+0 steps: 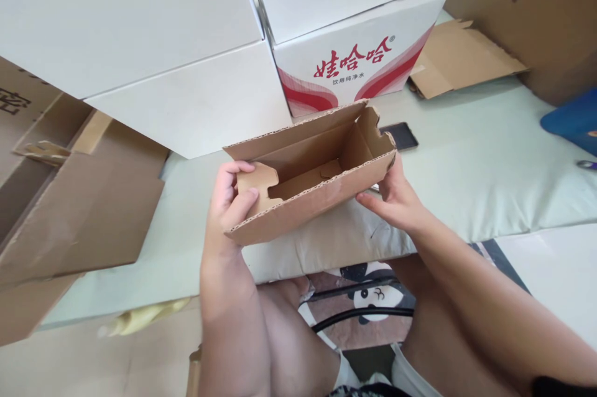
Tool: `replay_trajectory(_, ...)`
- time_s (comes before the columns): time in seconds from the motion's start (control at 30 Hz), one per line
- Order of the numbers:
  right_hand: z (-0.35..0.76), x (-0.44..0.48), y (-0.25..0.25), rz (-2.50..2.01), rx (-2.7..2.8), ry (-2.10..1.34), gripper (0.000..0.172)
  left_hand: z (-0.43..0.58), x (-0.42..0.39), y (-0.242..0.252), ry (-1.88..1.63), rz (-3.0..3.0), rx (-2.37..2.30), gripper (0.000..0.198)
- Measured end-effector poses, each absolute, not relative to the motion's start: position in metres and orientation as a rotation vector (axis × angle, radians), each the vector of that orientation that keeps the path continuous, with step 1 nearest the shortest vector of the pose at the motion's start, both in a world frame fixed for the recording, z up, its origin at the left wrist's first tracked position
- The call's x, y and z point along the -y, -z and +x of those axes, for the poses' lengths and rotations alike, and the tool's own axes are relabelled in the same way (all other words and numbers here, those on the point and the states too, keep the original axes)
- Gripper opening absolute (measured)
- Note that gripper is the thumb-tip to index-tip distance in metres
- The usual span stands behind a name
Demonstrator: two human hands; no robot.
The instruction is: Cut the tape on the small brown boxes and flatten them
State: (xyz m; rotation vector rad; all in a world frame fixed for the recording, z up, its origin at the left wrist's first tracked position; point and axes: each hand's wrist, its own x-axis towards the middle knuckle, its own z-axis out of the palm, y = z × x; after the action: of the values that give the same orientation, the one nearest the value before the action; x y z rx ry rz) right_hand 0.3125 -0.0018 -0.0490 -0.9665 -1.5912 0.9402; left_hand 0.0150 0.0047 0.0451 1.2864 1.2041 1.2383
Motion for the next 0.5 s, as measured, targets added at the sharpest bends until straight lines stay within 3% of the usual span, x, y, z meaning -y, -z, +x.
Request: replay_trajectory(0.5, 0.309, 0.003, 0.052, -1.016, 1.561, -1.000, 0.110, 0.004, -0.009, -0.043, -1.176, 1.338, -1.201, 0.029)
